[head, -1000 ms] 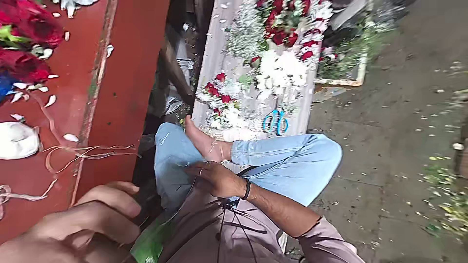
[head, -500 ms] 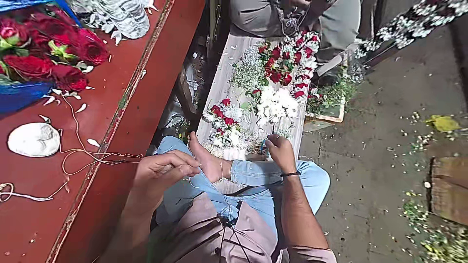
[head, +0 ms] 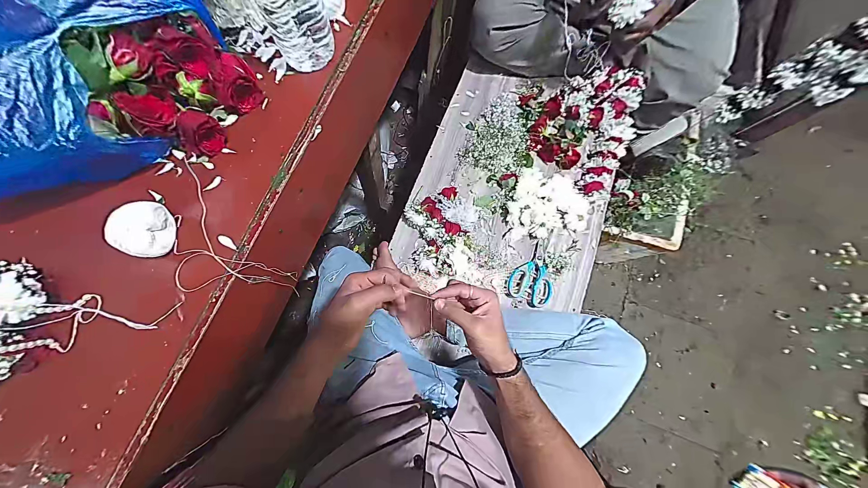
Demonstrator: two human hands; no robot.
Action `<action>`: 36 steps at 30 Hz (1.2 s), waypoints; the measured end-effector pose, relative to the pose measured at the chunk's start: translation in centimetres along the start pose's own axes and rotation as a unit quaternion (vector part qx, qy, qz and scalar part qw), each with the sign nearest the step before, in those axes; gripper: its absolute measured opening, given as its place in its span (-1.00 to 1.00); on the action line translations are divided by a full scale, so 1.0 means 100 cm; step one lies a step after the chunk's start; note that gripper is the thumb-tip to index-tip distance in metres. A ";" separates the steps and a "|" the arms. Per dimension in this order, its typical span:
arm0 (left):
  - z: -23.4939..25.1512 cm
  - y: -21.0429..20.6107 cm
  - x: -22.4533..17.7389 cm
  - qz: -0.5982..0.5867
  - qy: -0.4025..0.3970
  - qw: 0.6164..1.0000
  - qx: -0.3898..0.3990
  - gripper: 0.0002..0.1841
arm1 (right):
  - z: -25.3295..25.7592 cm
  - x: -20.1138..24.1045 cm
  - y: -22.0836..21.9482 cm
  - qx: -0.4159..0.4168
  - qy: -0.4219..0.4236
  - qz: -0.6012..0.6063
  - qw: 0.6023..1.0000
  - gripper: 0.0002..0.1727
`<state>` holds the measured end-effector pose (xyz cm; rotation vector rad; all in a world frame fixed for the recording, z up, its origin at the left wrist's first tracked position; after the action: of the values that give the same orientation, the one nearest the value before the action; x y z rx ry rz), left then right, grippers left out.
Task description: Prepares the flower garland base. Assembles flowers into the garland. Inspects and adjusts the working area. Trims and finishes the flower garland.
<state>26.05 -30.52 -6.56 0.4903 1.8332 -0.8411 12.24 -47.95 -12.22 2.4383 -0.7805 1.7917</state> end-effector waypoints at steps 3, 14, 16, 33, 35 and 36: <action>-0.006 -0.005 0.009 0.160 -0.041 0.983 0.080 -0.77 | -0.010 -0.005 0.006 0.040 -0.030 -0.121 0.991 -0.45; 0.035 -0.012 0.034 0.305 0.028 0.949 0.077 -0.72 | -0.026 -0.018 0.002 -0.028 0.009 -0.008 1.000 -0.96; 0.070 0.000 0.069 0.443 0.034 0.895 0.044 -0.64 | -0.022 -0.034 0.014 -0.028 0.000 0.005 1.000 -0.97; 0.166 -0.018 0.170 0.175 0.226 0.946 -0.152 -0.38 | 0.001 -0.066 0.056 -0.120 -0.082 -0.005 0.989 -0.91; 0.166 -0.020 0.159 0.116 0.212 0.958 -0.154 -0.43 | 0.002 -0.068 0.054 -0.108 -0.063 0.000 0.992 -0.90; 0.166 -0.020 0.153 0.078 0.200 0.965 -0.150 -0.46 | 0.001 -0.064 0.049 -0.110 -0.047 -0.008 0.993 -0.89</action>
<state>29.08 -44.83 -23.89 0.6320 2.2097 -0.3619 8.97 -49.88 -19.32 2.3902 -0.9085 1.5050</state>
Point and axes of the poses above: each hand's wrist, its own z-axis towards the middle knuckle, its own y-axis out of the back of the hand, x = y × z, the point moved 2 cm from there along z, towards the middle knuckle, and after that the axes turned 11 degrees about -y, right-handed, at the moved point
